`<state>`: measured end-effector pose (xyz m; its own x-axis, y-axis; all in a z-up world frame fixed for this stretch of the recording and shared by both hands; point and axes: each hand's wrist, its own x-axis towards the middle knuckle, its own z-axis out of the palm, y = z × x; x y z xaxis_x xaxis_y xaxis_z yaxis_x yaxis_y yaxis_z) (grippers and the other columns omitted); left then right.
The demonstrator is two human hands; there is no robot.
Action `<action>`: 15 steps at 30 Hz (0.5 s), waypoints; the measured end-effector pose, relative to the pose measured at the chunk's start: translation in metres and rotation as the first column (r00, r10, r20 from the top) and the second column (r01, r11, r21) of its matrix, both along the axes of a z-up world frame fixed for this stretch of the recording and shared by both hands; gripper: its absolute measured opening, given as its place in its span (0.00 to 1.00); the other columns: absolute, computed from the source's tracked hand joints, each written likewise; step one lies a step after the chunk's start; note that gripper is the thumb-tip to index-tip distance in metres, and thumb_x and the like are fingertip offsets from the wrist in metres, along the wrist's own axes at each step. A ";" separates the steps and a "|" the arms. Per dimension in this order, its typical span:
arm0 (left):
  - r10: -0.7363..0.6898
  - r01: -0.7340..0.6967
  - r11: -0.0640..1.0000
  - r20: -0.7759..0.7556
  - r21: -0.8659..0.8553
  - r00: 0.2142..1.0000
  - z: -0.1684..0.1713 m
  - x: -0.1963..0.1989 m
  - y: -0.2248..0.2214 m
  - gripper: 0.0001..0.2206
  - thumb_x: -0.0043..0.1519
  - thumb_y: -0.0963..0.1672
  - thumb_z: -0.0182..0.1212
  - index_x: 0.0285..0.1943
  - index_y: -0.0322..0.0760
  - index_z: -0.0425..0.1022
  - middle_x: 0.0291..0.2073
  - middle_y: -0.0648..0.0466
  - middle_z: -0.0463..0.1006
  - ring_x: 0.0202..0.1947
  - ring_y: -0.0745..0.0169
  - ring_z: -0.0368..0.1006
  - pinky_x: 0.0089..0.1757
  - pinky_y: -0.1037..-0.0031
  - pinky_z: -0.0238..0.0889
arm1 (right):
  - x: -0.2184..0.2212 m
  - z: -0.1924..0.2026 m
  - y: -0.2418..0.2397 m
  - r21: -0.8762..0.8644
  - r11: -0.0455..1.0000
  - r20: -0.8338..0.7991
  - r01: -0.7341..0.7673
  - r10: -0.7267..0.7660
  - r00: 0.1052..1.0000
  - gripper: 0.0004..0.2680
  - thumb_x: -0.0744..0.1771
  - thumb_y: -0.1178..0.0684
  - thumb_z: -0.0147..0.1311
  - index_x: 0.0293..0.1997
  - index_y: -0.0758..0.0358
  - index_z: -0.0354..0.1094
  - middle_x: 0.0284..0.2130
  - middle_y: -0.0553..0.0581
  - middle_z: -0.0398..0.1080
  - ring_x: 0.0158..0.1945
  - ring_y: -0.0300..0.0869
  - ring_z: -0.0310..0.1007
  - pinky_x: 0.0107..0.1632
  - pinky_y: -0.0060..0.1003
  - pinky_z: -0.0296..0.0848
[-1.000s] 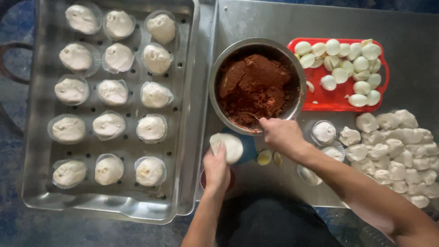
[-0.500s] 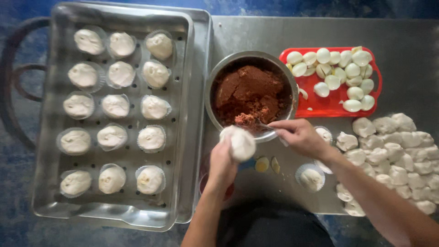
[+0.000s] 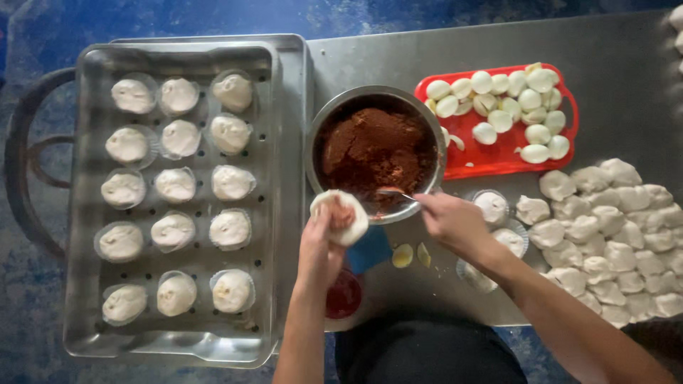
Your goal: The person flattens portions of dough by hand, fills them with meat mixture using a spoon and a slice of egg, then pleats the dough into buns and places them into paper liners on a tray.
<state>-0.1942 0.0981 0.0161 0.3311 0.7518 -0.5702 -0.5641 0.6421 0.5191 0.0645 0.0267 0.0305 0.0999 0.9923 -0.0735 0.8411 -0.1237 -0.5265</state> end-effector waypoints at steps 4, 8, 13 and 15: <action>-0.022 0.011 0.996 -0.122 -0.088 0.992 -0.004 -0.007 -0.037 0.18 0.69 0.46 0.49 0.64 0.31 0.67 0.52 0.44 0.76 0.50 0.53 0.77 0.52 0.59 0.73 | -0.020 -0.009 0.028 -0.345 0.933 0.174 -0.104 0.172 0.970 0.09 0.68 0.50 0.49 0.49 0.51 0.75 0.35 0.59 0.78 0.39 0.53 0.79 0.41 0.50 0.75; 0.060 -0.063 0.993 -0.040 -0.095 0.997 -0.023 0.002 -0.061 0.17 0.69 0.43 0.50 0.65 0.31 0.66 0.55 0.46 0.75 0.53 0.56 0.75 0.54 0.61 0.71 | -0.012 -0.011 0.051 -0.599 0.801 -0.005 -0.004 0.002 1.000 0.14 0.64 0.53 0.50 0.53 0.47 0.78 0.38 0.56 0.80 0.36 0.48 0.78 0.40 0.43 0.75; 0.100 -0.099 0.994 0.039 -0.036 0.994 -0.041 0.021 -0.061 0.17 0.69 0.42 0.50 0.66 0.32 0.64 0.57 0.47 0.74 0.56 0.58 0.73 0.55 0.63 0.69 | 0.023 -0.014 0.053 -0.592 0.793 -0.431 -0.143 -0.162 0.888 0.13 0.65 0.53 0.53 0.52 0.61 0.78 0.31 0.58 0.81 0.28 0.39 0.75 0.33 0.36 0.74; 0.104 -0.101 0.992 0.031 -0.080 0.994 -0.042 0.025 -0.058 0.17 0.69 0.43 0.49 0.66 0.32 0.64 0.57 0.47 0.74 0.55 0.56 0.74 0.55 0.61 0.70 | 0.023 -0.016 0.042 -0.554 0.822 -0.469 -0.131 -0.178 0.865 0.13 0.65 0.53 0.53 0.53 0.59 0.78 0.30 0.55 0.81 0.27 0.37 0.72 0.31 0.34 0.71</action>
